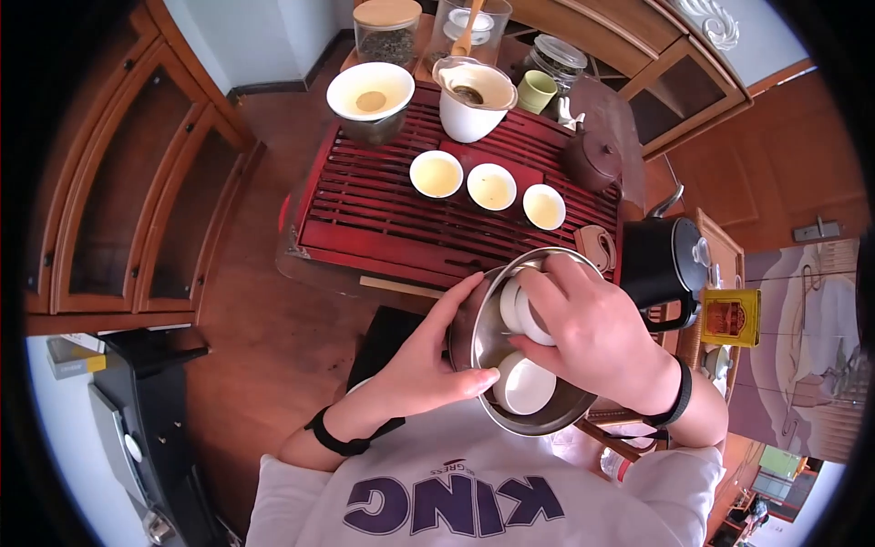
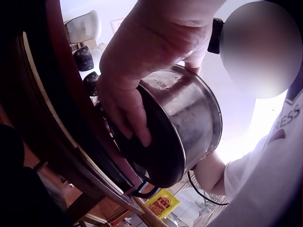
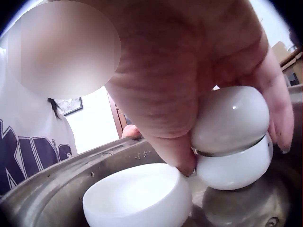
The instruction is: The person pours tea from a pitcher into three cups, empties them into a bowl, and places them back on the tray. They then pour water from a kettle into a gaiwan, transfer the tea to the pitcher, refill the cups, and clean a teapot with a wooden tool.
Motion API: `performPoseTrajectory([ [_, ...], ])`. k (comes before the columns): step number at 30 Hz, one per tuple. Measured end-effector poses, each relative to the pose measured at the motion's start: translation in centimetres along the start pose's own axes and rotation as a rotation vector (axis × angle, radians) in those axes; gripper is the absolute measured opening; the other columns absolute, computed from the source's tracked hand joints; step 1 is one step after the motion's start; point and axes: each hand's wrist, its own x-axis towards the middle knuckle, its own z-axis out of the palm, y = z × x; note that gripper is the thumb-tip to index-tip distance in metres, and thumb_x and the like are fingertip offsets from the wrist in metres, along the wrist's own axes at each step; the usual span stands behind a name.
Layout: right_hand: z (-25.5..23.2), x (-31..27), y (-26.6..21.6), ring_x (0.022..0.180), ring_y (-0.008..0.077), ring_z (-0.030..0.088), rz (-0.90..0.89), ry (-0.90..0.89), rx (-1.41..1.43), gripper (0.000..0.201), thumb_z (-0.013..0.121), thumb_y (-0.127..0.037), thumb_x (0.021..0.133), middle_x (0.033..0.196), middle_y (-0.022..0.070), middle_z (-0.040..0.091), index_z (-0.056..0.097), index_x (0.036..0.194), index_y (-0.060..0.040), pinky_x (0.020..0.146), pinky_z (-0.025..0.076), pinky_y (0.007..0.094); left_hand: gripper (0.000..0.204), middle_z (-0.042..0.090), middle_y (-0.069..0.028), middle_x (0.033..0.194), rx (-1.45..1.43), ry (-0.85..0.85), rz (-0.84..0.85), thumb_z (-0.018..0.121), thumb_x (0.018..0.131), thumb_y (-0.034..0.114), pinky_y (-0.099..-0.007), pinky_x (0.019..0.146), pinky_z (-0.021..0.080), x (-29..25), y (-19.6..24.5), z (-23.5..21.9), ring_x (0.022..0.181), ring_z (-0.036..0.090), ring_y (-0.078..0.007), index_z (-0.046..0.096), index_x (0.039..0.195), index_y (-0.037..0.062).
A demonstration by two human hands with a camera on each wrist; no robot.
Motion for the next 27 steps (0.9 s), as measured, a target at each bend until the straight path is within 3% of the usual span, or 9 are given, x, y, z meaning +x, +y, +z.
performPoseTrajectory([
  [3,-0.3,0.2,0.0,0.088,0.0286,0.064,-0.021,-0.035,0.052,0.055,0.085,-0.015,0.064,0.094,0.0117,0.055,0.057,0.109,-0.0036,0.069,0.054,0.0370,0.102,0.033,-0.0121,0.154,-0.006,-0.009,0.010,0.075,0.080,0.008,-0.0349,0.101,0.047,0.2,-0.4,-0.3,0.128,0.047,-0.0201,0.011,0.159,0.0061],
  [7,-0.3,0.1,0.3,0.088,0.0285,0.063,-0.016,-0.046,0.058,0.057,0.085,-0.015,0.063,0.095,0.0111,0.055,0.057,0.111,-0.0053,0.070,0.054,0.0380,0.102,0.032,-0.0121,0.155,-0.003,-0.017,0.004,0.076,0.080,0.010,-0.0350,0.103,0.046,0.1,-0.4,-0.4,0.132,0.044,-0.0205,0.012,0.159,0.0056],
  [13,-2.8,-0.9,0.3,0.089,0.0315,0.066,0.052,0.091,0.162,0.053,0.082,-0.009,0.062,0.105,0.0122,0.062,0.064,0.111,-0.0070,0.075,0.056,0.0391,0.105,0.029,-0.0137,0.157,-0.078,0.010,0.068,0.080,0.079,0.016,-0.0394,0.117,0.028,0.4,-0.8,-0.4,0.145,0.031,-0.0239,0.012,0.158,0.0022],
  [22,-3.7,-3.6,-0.1,0.093,0.0336,0.066,0.129,0.045,0.234,0.058,0.086,-0.009,0.058,0.109,0.0156,0.062,0.066,0.112,-0.0043,0.079,0.056,0.0400,0.105,0.032,-0.0146,0.156,-0.068,0.013,0.034,0.080,0.077,0.013,-0.0391,0.115,0.033,0.1,-0.2,-0.5,0.143,0.034,-0.0238,0.013,0.158,0.0026],
  [25,-4.3,-4.0,1.9,0.097,0.0359,0.065,0.204,0.253,0.177,0.055,0.083,-0.008,0.064,0.109,0.0168,0.064,0.064,0.115,-0.0034,0.083,0.055,0.0404,0.106,0.033,-0.0146,0.156,-0.012,0.014,0.032,0.081,0.076,0.018,-0.0394,0.116,0.032,-0.9,0.6,-0.8,0.143,0.034,-0.0242,0.015,0.158,0.0015],
  [27,-3.7,-3.9,2.7,0.099,0.0349,0.065,0.344,0.316,0.184,0.053,0.082,-0.008,0.065,0.108,0.0153,0.064,0.064,0.114,-0.0050,0.085,0.054,0.0407,0.107,0.032,-0.0146,0.156,-0.020,0.033,0.051,0.082,0.076,0.022,-0.0397,0.116,0.030,-1.6,0.9,-1.1,0.144,0.034,-0.0246,0.016,0.157,0.0007],
])
